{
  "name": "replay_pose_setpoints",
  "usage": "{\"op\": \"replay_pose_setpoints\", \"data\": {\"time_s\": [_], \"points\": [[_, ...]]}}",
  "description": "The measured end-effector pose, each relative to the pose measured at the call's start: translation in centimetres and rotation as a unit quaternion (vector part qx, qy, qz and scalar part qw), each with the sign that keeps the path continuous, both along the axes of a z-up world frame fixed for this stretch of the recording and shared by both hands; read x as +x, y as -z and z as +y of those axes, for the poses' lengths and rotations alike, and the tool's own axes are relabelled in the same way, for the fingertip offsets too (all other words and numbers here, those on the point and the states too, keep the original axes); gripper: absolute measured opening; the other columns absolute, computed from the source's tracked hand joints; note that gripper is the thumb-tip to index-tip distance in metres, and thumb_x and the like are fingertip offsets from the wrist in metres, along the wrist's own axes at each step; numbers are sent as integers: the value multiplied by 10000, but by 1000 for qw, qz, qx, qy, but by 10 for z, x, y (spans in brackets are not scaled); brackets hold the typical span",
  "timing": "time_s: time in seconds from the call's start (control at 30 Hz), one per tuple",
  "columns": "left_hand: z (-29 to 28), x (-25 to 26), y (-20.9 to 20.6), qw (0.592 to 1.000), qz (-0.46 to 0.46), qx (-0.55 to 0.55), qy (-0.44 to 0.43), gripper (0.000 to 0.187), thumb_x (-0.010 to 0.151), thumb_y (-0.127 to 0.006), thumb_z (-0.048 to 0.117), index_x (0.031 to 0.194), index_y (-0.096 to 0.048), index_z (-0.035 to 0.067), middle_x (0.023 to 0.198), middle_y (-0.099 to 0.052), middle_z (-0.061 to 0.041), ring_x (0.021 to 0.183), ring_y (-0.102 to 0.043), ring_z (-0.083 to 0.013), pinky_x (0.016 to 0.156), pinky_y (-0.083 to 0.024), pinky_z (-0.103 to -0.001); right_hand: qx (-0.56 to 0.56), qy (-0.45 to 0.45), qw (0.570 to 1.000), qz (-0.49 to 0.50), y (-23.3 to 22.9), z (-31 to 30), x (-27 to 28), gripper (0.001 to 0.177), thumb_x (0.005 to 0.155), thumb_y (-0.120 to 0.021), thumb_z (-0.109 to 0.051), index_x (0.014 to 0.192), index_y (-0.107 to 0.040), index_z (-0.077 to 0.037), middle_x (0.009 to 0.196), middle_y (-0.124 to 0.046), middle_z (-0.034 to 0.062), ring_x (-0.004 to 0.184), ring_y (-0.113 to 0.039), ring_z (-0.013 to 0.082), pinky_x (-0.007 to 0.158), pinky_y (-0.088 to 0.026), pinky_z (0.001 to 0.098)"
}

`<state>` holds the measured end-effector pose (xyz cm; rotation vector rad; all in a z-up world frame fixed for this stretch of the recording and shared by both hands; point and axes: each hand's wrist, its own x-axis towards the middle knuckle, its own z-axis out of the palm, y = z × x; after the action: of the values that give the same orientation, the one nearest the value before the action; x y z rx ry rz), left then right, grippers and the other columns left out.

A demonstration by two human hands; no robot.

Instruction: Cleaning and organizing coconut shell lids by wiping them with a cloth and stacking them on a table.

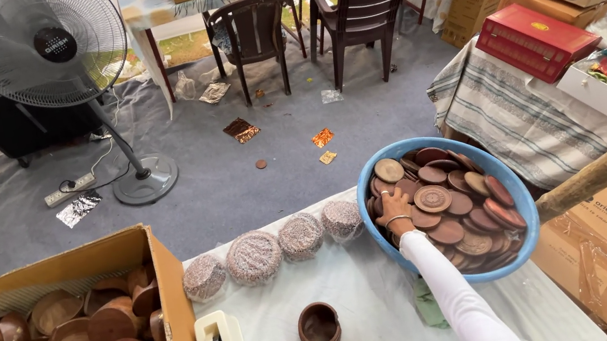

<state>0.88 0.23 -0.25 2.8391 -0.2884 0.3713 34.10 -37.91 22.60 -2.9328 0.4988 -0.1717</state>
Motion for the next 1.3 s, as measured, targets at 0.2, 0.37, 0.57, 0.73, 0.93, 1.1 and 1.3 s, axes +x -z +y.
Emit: {"op": "replay_pose_setpoints", "data": {"time_s": [0.2, 0.37, 0.57, 0.73, 0.93, 1.1, 1.3], "points": [[-13, 26, -25, 986, 163, -6, 35, 556, 1009, -422, 541, 1462, -477, 222, 1590, -426, 27, 1456, -328, -201, 1161, -70, -635, 42, -18, 998, -41, -30, -2, -21, 955, 519, -978, -355, 1350, -533, -199, 1257, -504, 167, 1161, -516, 422, 951, -516, 485], [-26, 26, -56, 980, 61, -184, -51, 848, 795, -759, 438, 1492, -386, 130, 1574, -346, -65, 1481, -300, -237, 1185, -143, -670, 175, -85, 944, -267, -46, -3, -61, 766, 550, -944, -309, 1212, -592, -154, 1164, -597, 147, 1134, -573, 355, 991, -497, 436], [-46, 50, -177, 957, -19, -288, -42, 1022, 598, -936, 371, 1494, -453, 281, 1650, -167, -197, 1445, -274, -394, 1023, -346, -627, 288, -296, 897, -155, -55, 40, -155, 777, 550, -934, -299, 1221, -581, -134, 1085, -630, 131, 1023, -616, 294, 937, -492, 429], [-42, 62, -184, 968, 100, -188, -130, 563, 691, -910, 425, 1126, -680, 150, 1552, -421, -145, 1399, -486, -310, 1075, -462, -494, 100, -347, 921, 146, -1, 104, -215, 850, 475, -930, -290, 1238, -561, -229, 1162, -547, 148, 1097, -523, 406, 888, -493, 487], [-22, 65, -186, 965, 46, -194, -173, 517, 707, -887, 409, 1061, -699, 83, 1489, -484, -224, 1225, -620, -370, 958, -554, -397, 66, -321, 938, 109, 48, 140, -216, 865, 491, -887, -192, 1267, -507, -244, 1250, -517, 116, 1183, -501, 372, 924, -472, 510], [-10, 63, -198, 967, 40, -175, -182, 602, 766, -830, 428, 1250, -622, 136, 1561, -424, -217, 1346, -517, -360, 1048, -482, -491, 41, -310, 927, 209, 56, 139, -208, 904, 511, -890, -123, 1318, -500, -241, 1331, -487, 126, 1248, -477, 385, 958, -468, 524], [-24, 36, -110, 971, -216, -91, -45, 765, 842, -702, 425, 1473, -427, 91, 1554, -390, -202, 1430, -397, -381, 1118, -290, -696, 95, -391, 911, 94, -12, 126, -197, 974, 615, -995, -307, 1400, -448, -127, 1471, -431, 191, 1321, -410, 416, 1047, -389, 555]]}}
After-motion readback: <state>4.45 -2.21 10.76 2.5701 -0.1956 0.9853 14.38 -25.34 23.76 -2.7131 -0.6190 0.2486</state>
